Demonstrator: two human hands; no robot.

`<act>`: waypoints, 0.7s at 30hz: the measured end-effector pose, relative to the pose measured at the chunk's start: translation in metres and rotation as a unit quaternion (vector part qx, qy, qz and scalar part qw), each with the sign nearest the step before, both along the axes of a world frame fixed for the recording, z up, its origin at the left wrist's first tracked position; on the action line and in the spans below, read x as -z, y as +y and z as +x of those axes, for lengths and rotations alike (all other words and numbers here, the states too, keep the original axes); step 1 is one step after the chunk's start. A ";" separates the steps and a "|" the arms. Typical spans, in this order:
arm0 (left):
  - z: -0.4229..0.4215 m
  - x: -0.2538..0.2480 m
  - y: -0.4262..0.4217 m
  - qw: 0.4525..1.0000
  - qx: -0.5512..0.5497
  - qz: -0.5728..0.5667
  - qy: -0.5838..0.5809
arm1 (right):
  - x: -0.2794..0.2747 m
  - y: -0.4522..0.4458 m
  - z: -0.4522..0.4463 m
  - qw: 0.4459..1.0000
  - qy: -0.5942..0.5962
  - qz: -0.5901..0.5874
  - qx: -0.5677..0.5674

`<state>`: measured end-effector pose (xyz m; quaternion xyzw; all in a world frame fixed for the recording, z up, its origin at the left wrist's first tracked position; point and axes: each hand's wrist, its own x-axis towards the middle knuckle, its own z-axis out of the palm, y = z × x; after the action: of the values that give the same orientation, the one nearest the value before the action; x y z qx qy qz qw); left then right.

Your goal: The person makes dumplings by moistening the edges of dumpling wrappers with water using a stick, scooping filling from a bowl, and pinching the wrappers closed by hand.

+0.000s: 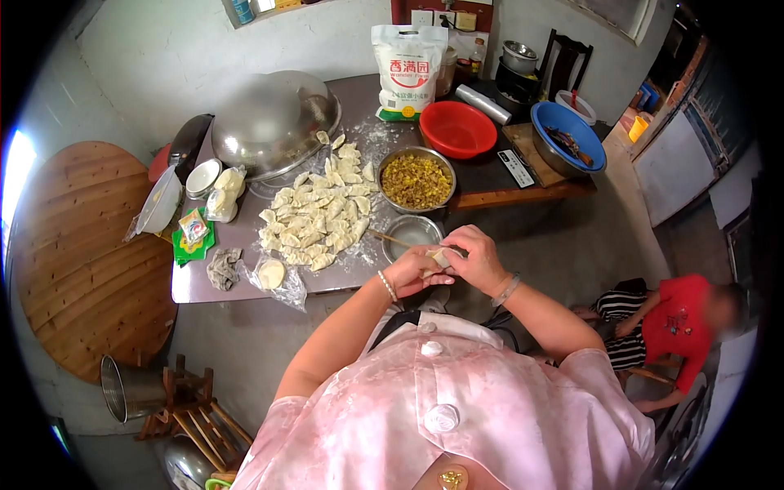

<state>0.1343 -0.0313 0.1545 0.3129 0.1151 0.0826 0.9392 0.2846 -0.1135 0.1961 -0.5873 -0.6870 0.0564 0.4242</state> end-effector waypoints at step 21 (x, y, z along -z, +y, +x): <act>-0.001 0.000 0.000 0.996 -0.086 0.036 -0.012 | 0.006 0.008 0.011 0.990 0.136 -0.019 -0.042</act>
<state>0.1333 -0.0317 0.1541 0.3342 0.1274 0.1705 0.9182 0.2952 -0.1055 0.1904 -0.5526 -0.6459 0.1668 0.4997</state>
